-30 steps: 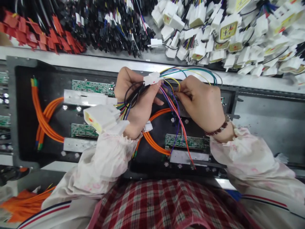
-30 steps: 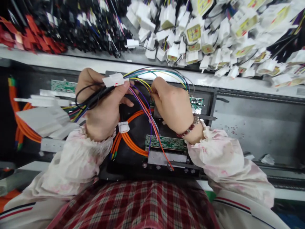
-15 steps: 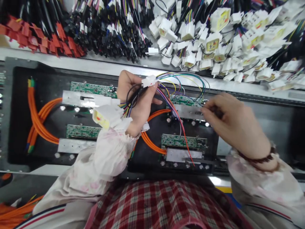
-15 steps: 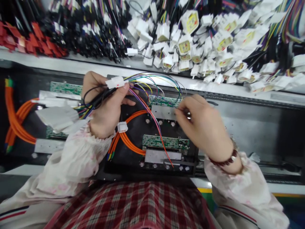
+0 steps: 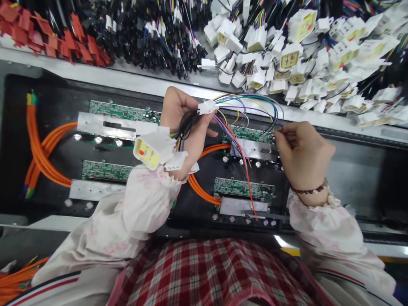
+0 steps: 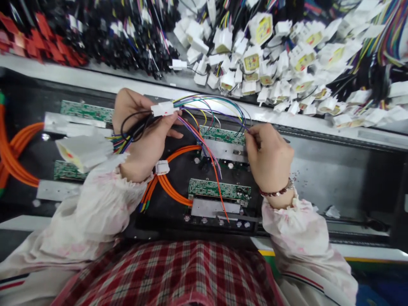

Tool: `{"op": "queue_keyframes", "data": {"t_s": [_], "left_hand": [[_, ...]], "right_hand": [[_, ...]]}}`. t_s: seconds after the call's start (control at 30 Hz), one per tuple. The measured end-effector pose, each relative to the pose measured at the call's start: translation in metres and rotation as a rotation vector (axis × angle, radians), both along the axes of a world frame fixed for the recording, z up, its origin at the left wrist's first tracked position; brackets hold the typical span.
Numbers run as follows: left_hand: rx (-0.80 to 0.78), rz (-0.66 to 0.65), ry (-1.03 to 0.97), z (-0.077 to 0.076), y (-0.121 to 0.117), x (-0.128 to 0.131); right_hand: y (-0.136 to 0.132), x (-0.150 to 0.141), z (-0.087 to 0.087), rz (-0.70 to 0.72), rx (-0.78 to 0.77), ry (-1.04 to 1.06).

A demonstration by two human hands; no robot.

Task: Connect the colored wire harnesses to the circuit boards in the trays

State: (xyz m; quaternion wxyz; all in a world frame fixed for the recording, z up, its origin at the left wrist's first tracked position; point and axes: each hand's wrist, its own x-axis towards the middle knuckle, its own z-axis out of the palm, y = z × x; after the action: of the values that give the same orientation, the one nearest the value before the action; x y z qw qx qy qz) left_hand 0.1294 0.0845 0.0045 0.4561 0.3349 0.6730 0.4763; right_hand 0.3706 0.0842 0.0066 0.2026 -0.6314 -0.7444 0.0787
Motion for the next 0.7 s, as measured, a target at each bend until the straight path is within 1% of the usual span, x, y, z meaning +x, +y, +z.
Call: {"op": "queue_keyframes", "data": {"t_s": [0.13,0.23,0.33,0.4,0.5,0.6,0.7], "left_hand": [[0.214,0.06,-0.128,-0.001,-0.001,0.0],[0.291,0.063,-0.178,-0.001,-0.001,-0.001],[0.306,0.066,-0.167,-0.001,-0.001,-0.001],[0.31,0.083,-0.146,-0.002,-0.002,-0.002],[0.246,0.061,-0.071,-0.003,-0.002,-0.003],[0.18,0.01,-0.026,-0.003,-0.002,-0.003],[0.24,0.031,-0.088,-0.003,-0.003,-0.003]], "right_hand": [[-0.002,-0.001,0.001,0.006,0.02,-0.005],[-0.003,-0.001,0.0,0.032,0.029,0.035],[-0.002,-0.001,-0.002,0.022,0.038,0.038],[-0.001,0.0,-0.004,0.004,0.015,0.042],[0.0,0.003,-0.006,0.0,-0.035,0.053],[-0.004,0.002,0.004,-0.001,-0.024,0.023],[-0.015,-0.008,0.024,-0.012,0.017,0.001]]}}
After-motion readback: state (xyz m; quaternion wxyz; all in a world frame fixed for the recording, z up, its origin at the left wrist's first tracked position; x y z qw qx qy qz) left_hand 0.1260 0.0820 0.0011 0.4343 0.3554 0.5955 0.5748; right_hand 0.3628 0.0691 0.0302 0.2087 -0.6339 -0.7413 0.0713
